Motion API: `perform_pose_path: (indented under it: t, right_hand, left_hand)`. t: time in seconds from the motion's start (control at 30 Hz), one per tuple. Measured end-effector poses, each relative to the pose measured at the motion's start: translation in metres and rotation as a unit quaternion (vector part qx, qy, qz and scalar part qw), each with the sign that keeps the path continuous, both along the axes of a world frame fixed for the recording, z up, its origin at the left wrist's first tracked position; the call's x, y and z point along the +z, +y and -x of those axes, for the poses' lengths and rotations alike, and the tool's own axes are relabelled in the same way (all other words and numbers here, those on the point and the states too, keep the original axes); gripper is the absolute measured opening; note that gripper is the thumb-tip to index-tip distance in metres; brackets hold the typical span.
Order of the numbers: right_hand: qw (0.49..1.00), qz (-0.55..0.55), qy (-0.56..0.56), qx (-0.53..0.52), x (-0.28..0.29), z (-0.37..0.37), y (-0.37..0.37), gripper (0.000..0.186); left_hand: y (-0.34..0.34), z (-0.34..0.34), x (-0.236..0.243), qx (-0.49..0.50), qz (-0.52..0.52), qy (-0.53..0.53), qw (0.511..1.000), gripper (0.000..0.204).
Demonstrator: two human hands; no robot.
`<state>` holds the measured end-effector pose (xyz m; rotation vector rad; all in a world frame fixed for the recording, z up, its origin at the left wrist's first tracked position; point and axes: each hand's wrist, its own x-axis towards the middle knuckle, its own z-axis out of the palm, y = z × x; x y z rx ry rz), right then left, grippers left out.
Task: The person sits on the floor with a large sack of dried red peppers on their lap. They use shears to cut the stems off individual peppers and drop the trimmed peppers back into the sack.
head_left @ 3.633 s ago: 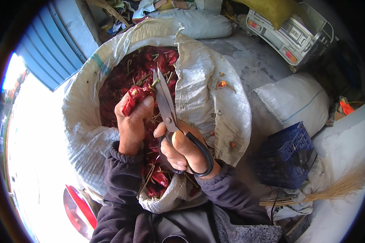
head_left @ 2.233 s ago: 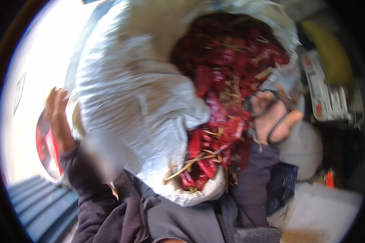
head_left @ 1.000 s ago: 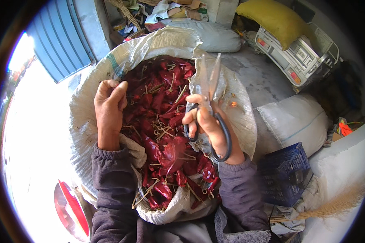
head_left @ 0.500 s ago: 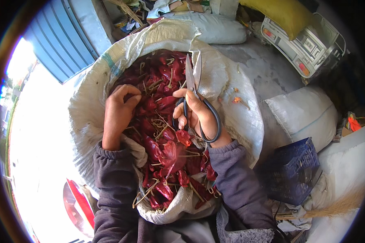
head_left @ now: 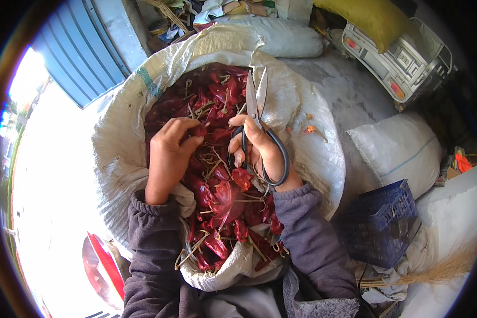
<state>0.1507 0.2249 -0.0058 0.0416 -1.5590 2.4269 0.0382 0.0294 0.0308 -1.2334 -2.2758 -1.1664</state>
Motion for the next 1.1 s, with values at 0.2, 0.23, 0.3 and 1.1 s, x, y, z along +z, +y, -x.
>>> perform_pose_path:
  t: [0.2, 0.23, 0.3, 1.1]
  right_hand:
    - [0.996, -0.081, -0.024, 0.001, 0.004, -0.004, 0.0, 0.072]
    - [0.995, -0.095, -0.026, -0.004, 0.012, -0.005, -0.004, 0.075]
    - [0.984, -0.174, -0.038, 0.003, 0.036, -0.025, -0.009, 0.086]
    - [0.807, -0.535, -0.099, -0.231, 0.046, -0.056, -0.038, 0.051]
  left_hand:
    - [0.032, 0.021, 0.022, -0.169, -0.266, -0.373, 0.873, 0.021]
    - [0.037, 0.026, 0.019, -0.214, -0.29, -0.424, 0.831, 0.021]
    - [0.047, 0.033, 0.004, -0.196, -0.313, -0.484, 0.793, 0.023]
    - [0.039, 0.003, -0.009, -0.33, -0.285, -0.465, 0.77, 0.019]
